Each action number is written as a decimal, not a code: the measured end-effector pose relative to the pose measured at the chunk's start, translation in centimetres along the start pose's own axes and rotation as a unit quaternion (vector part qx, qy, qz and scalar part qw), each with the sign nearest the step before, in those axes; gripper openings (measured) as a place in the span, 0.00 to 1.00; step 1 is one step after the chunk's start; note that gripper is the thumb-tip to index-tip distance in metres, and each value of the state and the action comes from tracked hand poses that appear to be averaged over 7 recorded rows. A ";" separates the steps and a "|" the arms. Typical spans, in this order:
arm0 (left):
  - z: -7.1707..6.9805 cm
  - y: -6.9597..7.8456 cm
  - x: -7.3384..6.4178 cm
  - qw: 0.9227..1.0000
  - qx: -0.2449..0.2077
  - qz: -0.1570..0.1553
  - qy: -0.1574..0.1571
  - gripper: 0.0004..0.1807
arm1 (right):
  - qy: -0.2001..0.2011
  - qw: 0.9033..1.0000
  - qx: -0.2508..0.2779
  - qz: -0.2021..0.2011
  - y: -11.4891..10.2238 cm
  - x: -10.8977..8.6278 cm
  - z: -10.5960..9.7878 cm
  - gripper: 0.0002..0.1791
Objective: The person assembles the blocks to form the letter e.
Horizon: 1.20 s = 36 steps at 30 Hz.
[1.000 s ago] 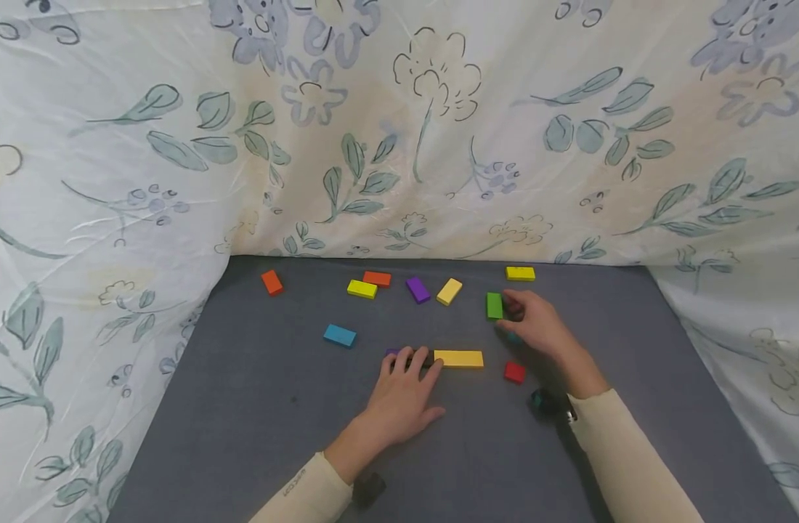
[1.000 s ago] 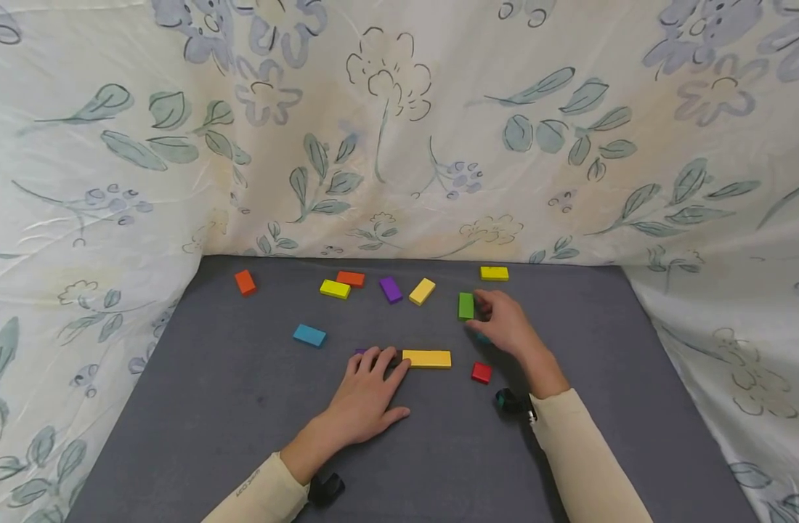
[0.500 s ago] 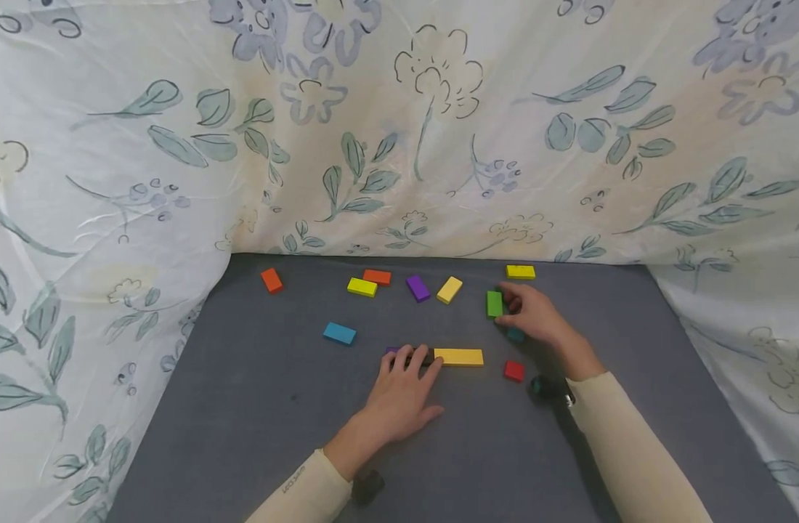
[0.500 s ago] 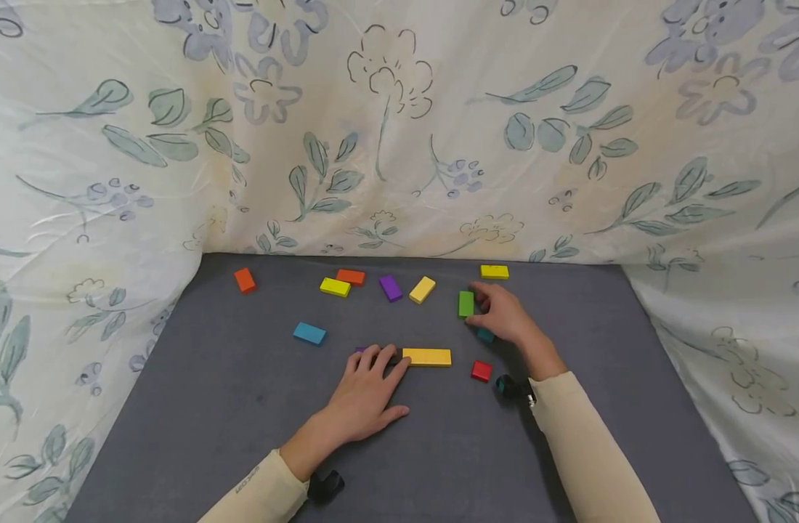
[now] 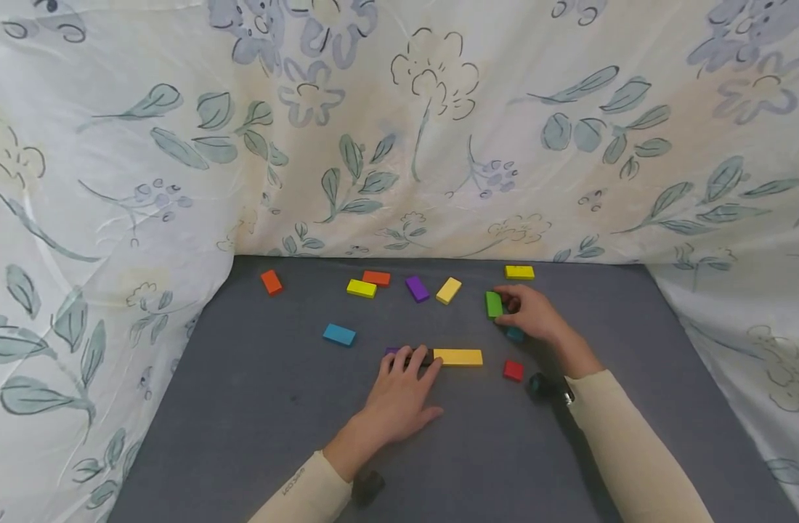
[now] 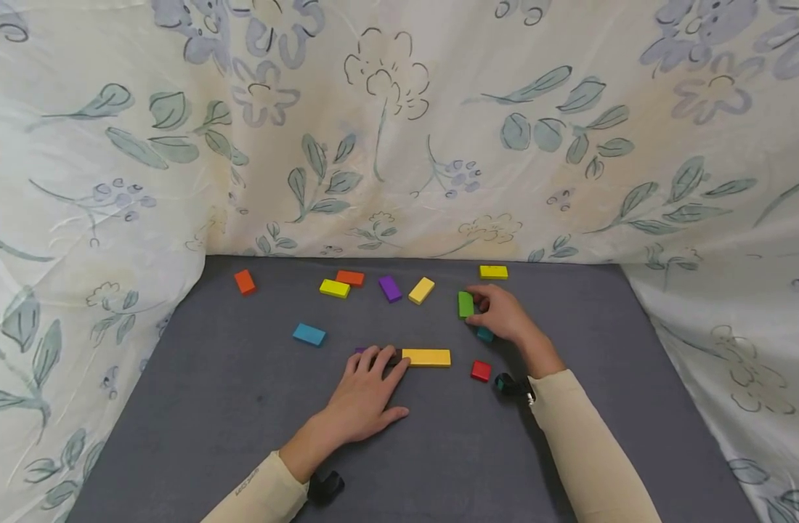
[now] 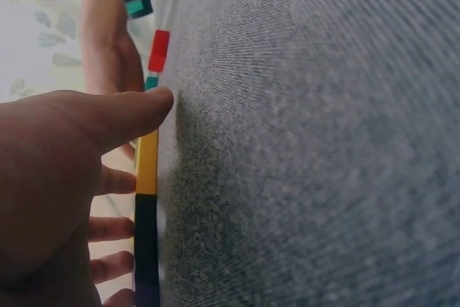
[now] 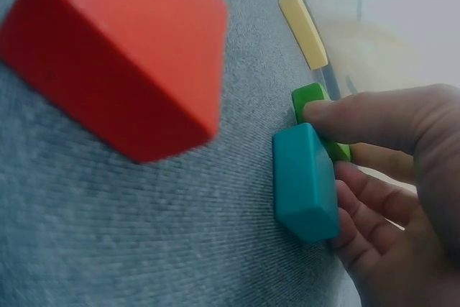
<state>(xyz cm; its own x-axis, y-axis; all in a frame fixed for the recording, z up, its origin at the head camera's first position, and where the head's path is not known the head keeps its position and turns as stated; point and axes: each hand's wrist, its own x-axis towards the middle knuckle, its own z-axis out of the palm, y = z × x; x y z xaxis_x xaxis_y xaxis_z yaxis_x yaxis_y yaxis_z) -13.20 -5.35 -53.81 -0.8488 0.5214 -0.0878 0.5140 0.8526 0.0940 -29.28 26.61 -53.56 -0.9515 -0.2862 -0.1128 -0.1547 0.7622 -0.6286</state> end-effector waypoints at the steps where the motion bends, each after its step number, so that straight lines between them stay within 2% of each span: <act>1: 0.0 0.0 0.0 1.000 -0.003 0.000 -0.001 0.46 | -0.001 1.000 0.000 0.000 0.0 0.0 0.0 0.37; 17: -0.1 -0.6 -0.3 1.000 -0.024 0.018 0.008 0.45 | -0.012 1.000 0.023 0.009 0.0 -0.1 -0.2 0.37; 23: -0.5 -0.6 -0.3 1.000 -0.021 0.014 -0.006 0.44 | -0.017 0.999 0.027 0.006 0.1 -0.1 -0.3 0.37; 36: 0.3 -0.7 -0.1 0.999 -0.032 0.018 0.006 0.45 | -0.001 1.000 0.026 -0.010 -0.6 -0.6 -0.2 0.37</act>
<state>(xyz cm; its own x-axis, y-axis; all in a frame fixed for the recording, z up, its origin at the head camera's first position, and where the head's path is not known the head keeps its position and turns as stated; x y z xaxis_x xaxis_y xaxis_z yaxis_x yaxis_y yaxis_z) -13.43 -6.00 -54.19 -0.8314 0.5509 -0.0721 0.5356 0.8292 0.1600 -28.71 26.45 -52.95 -0.9479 -0.3023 -0.1009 -0.1602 0.7255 -0.6693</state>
